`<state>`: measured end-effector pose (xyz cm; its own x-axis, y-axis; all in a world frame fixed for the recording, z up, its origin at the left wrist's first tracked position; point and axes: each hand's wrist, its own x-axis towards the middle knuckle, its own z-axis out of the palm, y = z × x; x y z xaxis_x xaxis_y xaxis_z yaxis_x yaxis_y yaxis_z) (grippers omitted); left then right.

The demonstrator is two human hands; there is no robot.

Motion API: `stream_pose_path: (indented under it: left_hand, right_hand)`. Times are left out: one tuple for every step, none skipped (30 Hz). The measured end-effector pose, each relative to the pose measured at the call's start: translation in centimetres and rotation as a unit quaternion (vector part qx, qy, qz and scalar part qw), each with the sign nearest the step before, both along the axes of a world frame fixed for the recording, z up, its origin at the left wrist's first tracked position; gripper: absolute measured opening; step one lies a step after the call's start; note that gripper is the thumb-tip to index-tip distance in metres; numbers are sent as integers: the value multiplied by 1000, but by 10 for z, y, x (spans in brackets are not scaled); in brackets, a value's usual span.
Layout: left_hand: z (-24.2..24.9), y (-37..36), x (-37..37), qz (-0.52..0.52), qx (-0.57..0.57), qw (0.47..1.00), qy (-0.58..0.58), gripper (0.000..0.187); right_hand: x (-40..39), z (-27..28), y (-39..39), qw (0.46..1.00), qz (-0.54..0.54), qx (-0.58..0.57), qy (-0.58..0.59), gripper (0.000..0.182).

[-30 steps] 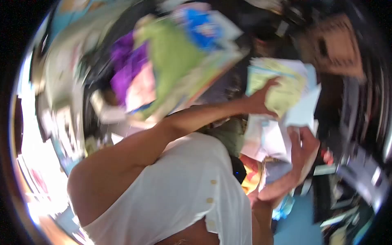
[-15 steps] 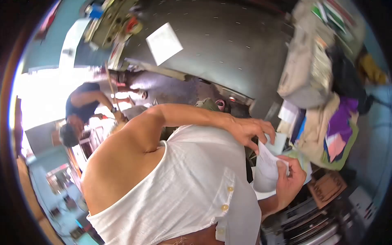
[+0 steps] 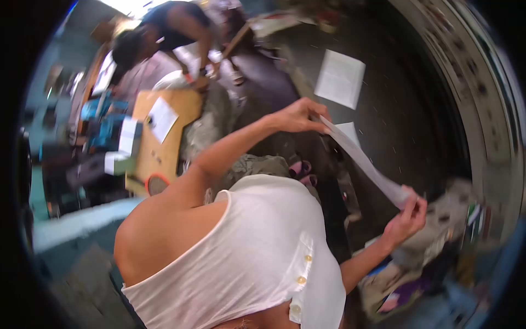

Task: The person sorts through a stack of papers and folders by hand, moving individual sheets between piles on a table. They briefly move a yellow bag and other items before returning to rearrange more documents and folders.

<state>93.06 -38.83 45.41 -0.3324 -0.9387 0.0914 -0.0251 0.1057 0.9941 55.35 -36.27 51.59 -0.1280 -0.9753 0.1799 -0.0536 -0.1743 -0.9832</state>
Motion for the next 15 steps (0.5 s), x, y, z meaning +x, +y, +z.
stream_pose_path:
  left_hand:
    - [-4,8,8,34,27,999,17,20]
    - [-7,18,14,78,36,995,46,18]
    - [-10,30,17,115,45,989,78,16]
    - [-11,39,22,146,44,986,65,15]
    - [-13,48,27,175,44,982,53,15]
    - [-14,60,30,203,45,977,42,14]
    - [-15,72,32,241,47,969,18,15]
    - [-16,85,36,276,48,960,-6,15]
    - [-16,97,41,307,49,950,-31,16]
    - [-13,112,45,332,38,940,-70,16]
    - [-12,124,49,360,43,931,-50,16]
    - [-15,137,52,389,47,920,-26,16]
    - [-21,149,54,418,51,907,-1,16]
    - [-36,160,63,450,51,891,-25,15]
    - [-38,171,69,481,52,875,-13,15]
  right_hand:
    - [12,-5,-6,998,60,5,-17,8]
    - [22,-15,-11,995,97,-10,-9,11]
    - [31,-26,-13,992,126,-24,1,14]
    - [44,-33,-15,988,154,-24,10,18]
    - [53,-45,-17,984,175,-18,11,20]
    - [61,-57,-17,981,191,3,18,19]
    - [68,-67,-17,978,205,23,26,17]
    - [77,-75,-17,978,196,39,66,12]
    - [87,-84,-17,975,205,60,55,9]
    - [95,-92,-18,973,217,56,63,9]
    - [103,-97,-20,970,227,51,74,10]
    - [113,-95,-22,965,243,52,77,10]
    - [127,-91,-21,960,261,53,82,11]
    - [142,-88,-20,955,279,53,88,11]
    - [157,-87,-21,948,301,52,89,12]
